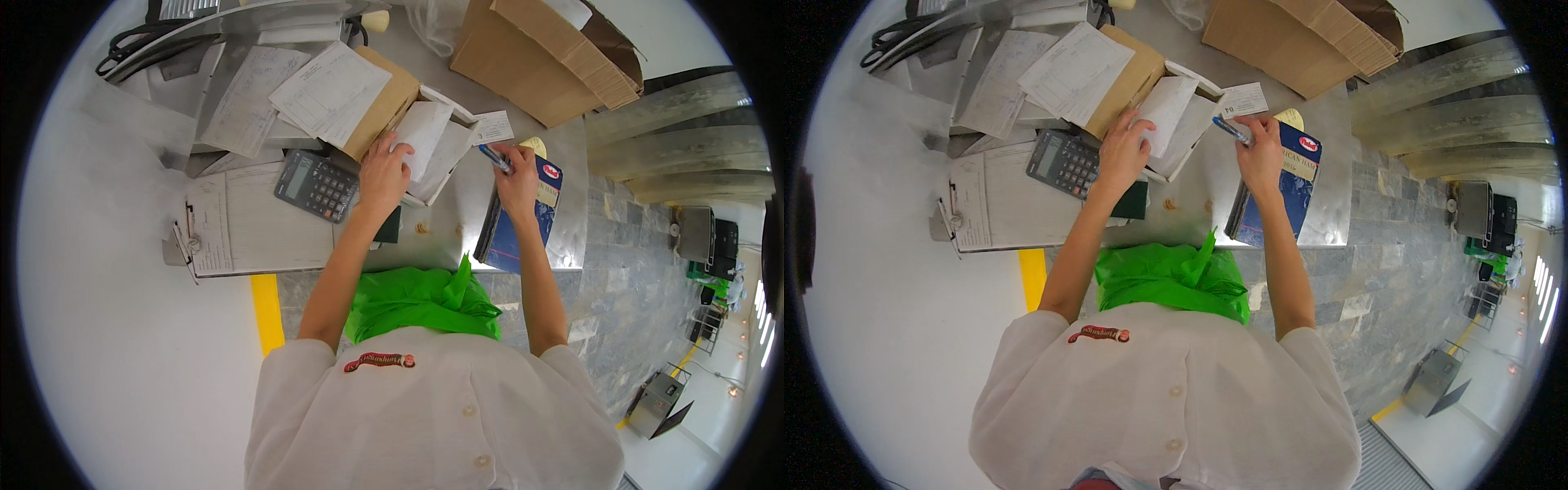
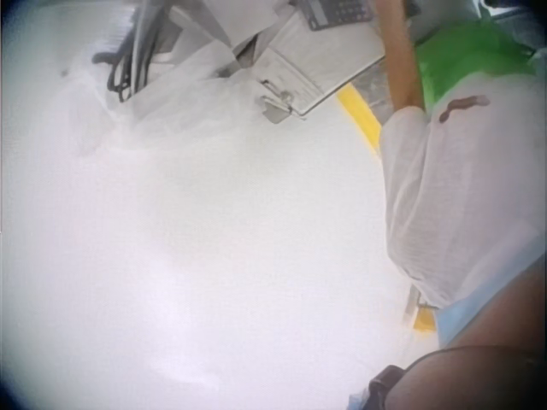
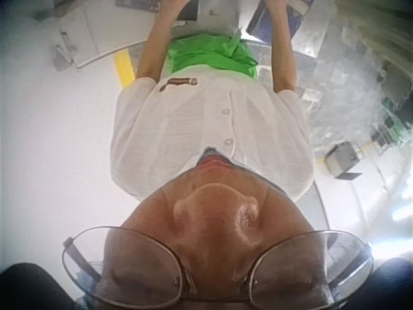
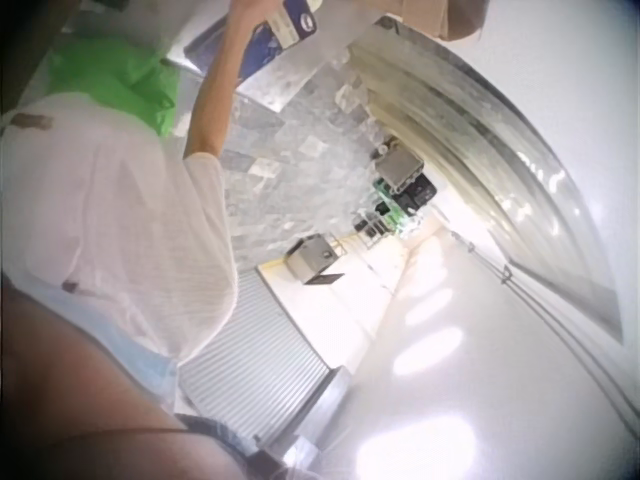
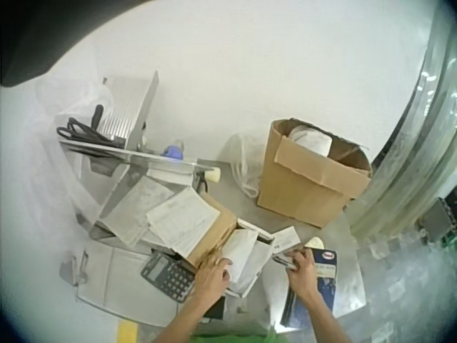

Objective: The person unpacks a cardboard box, then uses a calculator and pen to write on a notepad. They handle a wallet and flip through a book, writing on a document while organizing papers on a cluttered countertop.

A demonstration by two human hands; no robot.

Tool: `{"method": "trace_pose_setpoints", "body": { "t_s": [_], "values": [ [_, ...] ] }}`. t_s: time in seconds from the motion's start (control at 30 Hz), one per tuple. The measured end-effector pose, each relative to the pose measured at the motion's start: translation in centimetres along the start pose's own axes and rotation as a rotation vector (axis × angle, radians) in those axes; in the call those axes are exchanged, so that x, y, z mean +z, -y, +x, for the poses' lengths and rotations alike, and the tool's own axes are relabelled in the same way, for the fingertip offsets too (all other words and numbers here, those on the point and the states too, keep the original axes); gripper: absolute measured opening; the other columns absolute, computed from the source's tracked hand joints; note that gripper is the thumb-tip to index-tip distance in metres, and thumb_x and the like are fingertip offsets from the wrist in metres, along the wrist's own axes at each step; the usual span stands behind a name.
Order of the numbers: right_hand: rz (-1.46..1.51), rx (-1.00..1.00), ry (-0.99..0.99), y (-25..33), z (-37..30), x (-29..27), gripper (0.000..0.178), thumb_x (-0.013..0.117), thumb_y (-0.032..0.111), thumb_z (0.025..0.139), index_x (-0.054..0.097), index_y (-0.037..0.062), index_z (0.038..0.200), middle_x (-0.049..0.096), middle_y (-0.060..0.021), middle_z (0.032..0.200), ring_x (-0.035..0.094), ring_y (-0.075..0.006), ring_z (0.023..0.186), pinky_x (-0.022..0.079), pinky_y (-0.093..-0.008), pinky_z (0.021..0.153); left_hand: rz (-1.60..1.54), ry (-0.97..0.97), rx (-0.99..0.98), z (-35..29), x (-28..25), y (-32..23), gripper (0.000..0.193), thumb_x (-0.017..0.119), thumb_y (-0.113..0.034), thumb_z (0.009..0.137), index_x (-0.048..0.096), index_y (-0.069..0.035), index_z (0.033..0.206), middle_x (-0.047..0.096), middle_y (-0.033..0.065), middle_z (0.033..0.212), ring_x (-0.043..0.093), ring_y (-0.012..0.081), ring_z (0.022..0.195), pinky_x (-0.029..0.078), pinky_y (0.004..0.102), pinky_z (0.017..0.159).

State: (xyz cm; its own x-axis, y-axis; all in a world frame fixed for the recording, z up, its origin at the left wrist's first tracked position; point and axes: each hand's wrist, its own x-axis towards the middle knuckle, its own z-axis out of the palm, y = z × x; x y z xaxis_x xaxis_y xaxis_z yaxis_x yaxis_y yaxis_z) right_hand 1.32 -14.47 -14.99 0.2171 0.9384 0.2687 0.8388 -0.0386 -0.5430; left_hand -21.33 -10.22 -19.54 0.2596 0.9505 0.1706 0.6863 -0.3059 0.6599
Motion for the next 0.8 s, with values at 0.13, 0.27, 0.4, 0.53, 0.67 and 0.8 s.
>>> {"method": "trace_pose_setpoints", "body": {
  "t_s": [0.13,0.27,0.4,0.53,0.67,0.8],
  "values": [
    [0.022,0.112,0.038,-0.3,-1.4,-0.3,0.026,0.063,0.006,0.07,0.064,0.0116,0.095,0.051,-0.0104,0.091,0.055,-0.0248,0.076,0.045,-0.0326,0.065,0.119,0.021,0.257,1.9,1.5,-0.5,0.033,0.059,-0.008,0.074,0.058,-0.016,0.106,0.043,0.0082,0.13,0.036,0.0328,0.122,0.033,0.0403,0.1],
    [0.103,0.149,0.062,0.2,-1.9,-0.3,0.02,0.065,0.01,0.073,0.065,0.0068,0.092,0.053,-0.0095,0.084,0.054,-0.022,0.068,0.043,-0.0309,0.062,0.428,0.532,0.255,3.5,4.1,1.6,0.044,0.059,-0.016,0.078,0.052,-0.021,0.122,0.025,0.0068,0.144,0.016,0.0333,0.134,0.014,0.0497,0.108],
    [0.189,0.149,0.056,-0.2,-2.6,-1.1,0.019,0.065,0.01,0.074,0.064,0.0024,0.091,0.054,-0.0084,0.081,0.052,-0.0171,0.067,0.041,-0.0292,0.06,0.26,0.421,0.272,3.6,3.2,1.3,0.035,0.055,-0.02,0.081,0.056,-0.017,0.116,0.04,0.0087,0.133,0.03,0.032,0.126,0.019,0.0465,0.106],
    [0.479,0.321,0.085,-3.2,-4.6,-1.2,0.019,0.059,0.018,0.084,0.065,0.003,0.094,0.056,-0.002,0.073,0.047,-0.009,0.06,0.038,-0.0227,0.056,0.165,-0.081,0.24,7.5,-3.3,1.5,0.035,0.056,-0.021,0.081,0.055,-0.014,0.115,0.047,0.0113,0.125,0.04,0.0311,0.119,0.026,0.0442,0.103],
    [0.731,0.528,0.385,1.4,-3.8,-1.4,0.024,0.053,0.022,0.089,0.062,0.0027,0.1,0.059,-0.0036,0.079,0.047,-0.0069,0.058,0.04,-0.0222,0.058,0.425,-0.167,-0.232,10.4,-8.9,8.1,0.053,0.06,-0.026,0.078,0.045,-0.003,0.123,0.043,0.0177,0.128,0.038,0.0351,0.119,0.027,0.0442,0.102],
    [1.048,0.451,0.574,7.0,-2.1,2.8,0.036,0.047,0.025,0.092,0.048,0.0043,0.122,0.058,-0.0071,0.102,0.051,-0.0099,0.074,0.045,-0.0242,0.067,0.504,-0.005,-0.284,11.7,-8.4,8.3,0.071,0.066,-0.035,0.073,0.038,-0.001,0.129,0.04,0.0181,0.13,0.036,0.035,0.121,0.027,0.0441,0.101]
  ]
}}
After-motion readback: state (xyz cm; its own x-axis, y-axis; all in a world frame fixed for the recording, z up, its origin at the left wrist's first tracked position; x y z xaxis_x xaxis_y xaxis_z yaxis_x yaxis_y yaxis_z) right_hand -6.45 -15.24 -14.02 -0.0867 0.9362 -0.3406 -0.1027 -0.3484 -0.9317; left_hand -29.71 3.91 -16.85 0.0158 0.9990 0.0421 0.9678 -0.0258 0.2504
